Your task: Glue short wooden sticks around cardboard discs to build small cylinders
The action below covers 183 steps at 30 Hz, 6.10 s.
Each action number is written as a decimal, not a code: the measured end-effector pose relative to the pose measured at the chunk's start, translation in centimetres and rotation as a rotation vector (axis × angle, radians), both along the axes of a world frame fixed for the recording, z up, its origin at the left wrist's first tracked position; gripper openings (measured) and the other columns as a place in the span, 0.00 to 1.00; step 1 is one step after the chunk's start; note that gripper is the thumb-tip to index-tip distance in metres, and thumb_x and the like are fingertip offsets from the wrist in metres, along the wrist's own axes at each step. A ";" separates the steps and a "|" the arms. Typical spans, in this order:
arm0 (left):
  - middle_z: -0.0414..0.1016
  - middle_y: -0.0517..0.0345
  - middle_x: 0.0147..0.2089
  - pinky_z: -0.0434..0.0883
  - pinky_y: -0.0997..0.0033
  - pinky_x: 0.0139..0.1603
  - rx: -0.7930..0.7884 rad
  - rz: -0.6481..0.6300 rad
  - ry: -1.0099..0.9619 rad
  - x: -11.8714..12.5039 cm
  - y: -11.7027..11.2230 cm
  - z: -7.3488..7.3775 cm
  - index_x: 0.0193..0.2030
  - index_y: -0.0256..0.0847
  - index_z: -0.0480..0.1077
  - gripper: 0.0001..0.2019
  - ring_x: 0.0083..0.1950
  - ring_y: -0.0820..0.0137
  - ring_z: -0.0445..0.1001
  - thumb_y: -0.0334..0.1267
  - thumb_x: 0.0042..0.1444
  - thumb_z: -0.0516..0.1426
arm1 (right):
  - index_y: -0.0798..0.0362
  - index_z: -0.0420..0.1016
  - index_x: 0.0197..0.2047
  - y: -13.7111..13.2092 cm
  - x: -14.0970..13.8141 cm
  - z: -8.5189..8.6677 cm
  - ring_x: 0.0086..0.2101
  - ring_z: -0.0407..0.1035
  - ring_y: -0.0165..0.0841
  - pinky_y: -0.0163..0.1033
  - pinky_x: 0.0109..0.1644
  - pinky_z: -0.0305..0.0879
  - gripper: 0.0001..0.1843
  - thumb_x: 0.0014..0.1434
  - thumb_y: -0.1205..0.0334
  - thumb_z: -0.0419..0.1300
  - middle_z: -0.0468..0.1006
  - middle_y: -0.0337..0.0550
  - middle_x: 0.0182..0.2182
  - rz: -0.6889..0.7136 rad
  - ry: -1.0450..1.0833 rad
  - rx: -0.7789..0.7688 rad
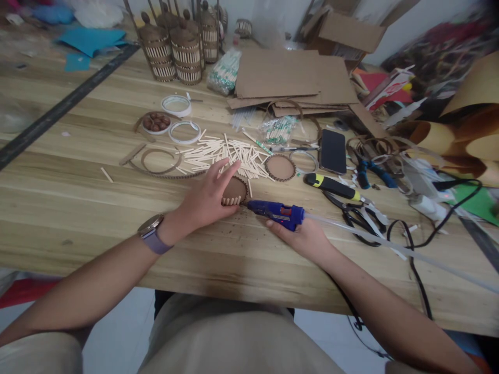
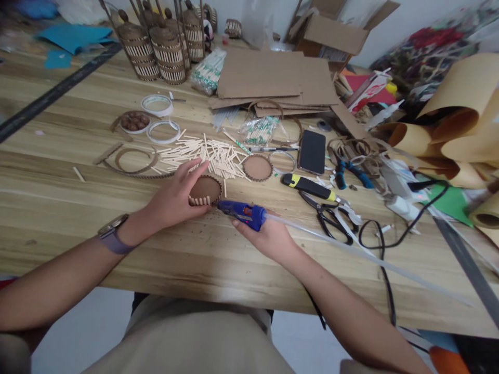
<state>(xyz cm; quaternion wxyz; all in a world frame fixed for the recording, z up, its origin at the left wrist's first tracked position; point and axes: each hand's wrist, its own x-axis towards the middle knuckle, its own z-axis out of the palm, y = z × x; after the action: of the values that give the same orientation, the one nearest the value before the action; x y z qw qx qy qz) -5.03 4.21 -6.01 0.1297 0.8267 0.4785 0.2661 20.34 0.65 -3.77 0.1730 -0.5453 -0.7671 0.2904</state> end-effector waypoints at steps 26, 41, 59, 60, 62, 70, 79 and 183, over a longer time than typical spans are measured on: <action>0.55 0.41 0.69 0.60 0.42 0.70 0.002 0.002 0.005 -0.1 0.1 0.0 0.72 0.47 0.46 0.48 0.72 0.47 0.56 0.40 0.49 0.67 | 0.52 0.78 0.32 1.9 4.2 3.9 0.26 0.73 0.34 0.37 0.30 0.69 0.27 0.62 0.36 0.54 0.79 0.40 0.25 0.214 0.063 -0.533; 0.56 0.41 0.69 0.64 0.43 0.67 0.042 0.004 0.007 0.0 0.0 -0.2 0.72 0.48 0.46 0.49 0.70 0.48 0.59 0.39 0.49 0.68 | 0.55 0.54 0.70 9.0 -2.7 0.8 0.49 0.74 0.37 0.41 0.51 0.70 0.36 0.60 0.73 0.54 0.80 0.49 0.51 0.451 -0.090 0.159; 0.56 0.39 0.69 0.64 0.42 0.67 0.037 0.000 0.015 0.0 0.0 -0.1 0.72 0.45 0.46 0.49 0.70 0.46 0.59 0.39 0.48 0.69 | 0.57 0.73 0.42 8.5 -1.2 1.9 0.41 0.70 0.41 0.39 0.42 0.61 0.08 0.65 0.68 0.53 0.76 0.53 0.40 0.553 -0.546 0.334; 0.56 0.39 0.69 0.64 0.42 0.67 0.039 0.002 0.014 0.0 0.0 -0.1 0.72 0.45 0.46 0.49 0.70 0.46 0.59 0.39 0.48 0.69 | 0.57 0.73 0.43 8.5 -1.1 2.2 0.39 0.70 0.40 0.39 0.41 0.61 0.08 0.65 0.68 0.52 0.76 0.52 0.38 0.539 -0.518 0.307; 0.56 0.39 0.69 0.64 0.43 0.67 0.042 0.005 0.015 0.0 0.0 -0.1 0.72 0.45 0.47 0.49 0.70 0.47 0.59 0.38 0.48 0.69 | 0.57 0.72 0.44 8.5 -1.0 2.9 0.35 0.69 0.37 0.37 0.37 0.60 0.09 0.65 0.68 0.51 0.77 0.48 0.34 0.519 -0.429 0.242; 0.54 0.39 0.69 0.64 0.42 0.67 0.034 0.005 0.018 0.0 0.0 -0.2 0.72 0.46 0.45 0.50 0.70 0.47 0.59 0.39 0.48 0.70 | 0.54 0.77 0.44 7.6 -1.1 4.8 0.31 0.71 0.32 0.34 0.36 0.63 0.11 0.63 0.60 0.56 0.78 0.41 0.32 0.520 0.046 -0.015; 0.54 0.38 0.69 0.65 0.43 0.66 0.044 -0.003 0.037 0.0 0.1 -0.2 0.72 0.45 0.45 0.50 0.70 0.47 0.59 0.41 0.49 0.69 | 0.54 0.78 0.37 6.7 -3.0 3.3 0.28 0.66 0.29 0.33 0.34 0.62 0.06 0.61 0.63 0.60 0.75 0.38 0.28 0.428 0.218 0.009; 0.44 0.42 0.76 0.54 0.37 0.72 -0.013 -0.022 -0.049 -0.4 0.3 -0.5 0.73 0.49 0.46 0.48 0.76 0.43 0.45 0.52 0.52 0.67 | 0.51 0.66 0.26 0.2 2.2 4.2 0.21 0.61 0.28 0.33 0.21 0.60 0.11 0.46 0.53 0.61 0.67 0.36 0.20 -0.036 0.239 -0.425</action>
<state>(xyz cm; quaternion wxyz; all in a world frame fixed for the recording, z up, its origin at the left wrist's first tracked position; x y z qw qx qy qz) -5.46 4.53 -6.54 0.1496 0.8245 0.4676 0.2815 22.55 0.86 0.40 0.1487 -0.5447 -0.6530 0.5048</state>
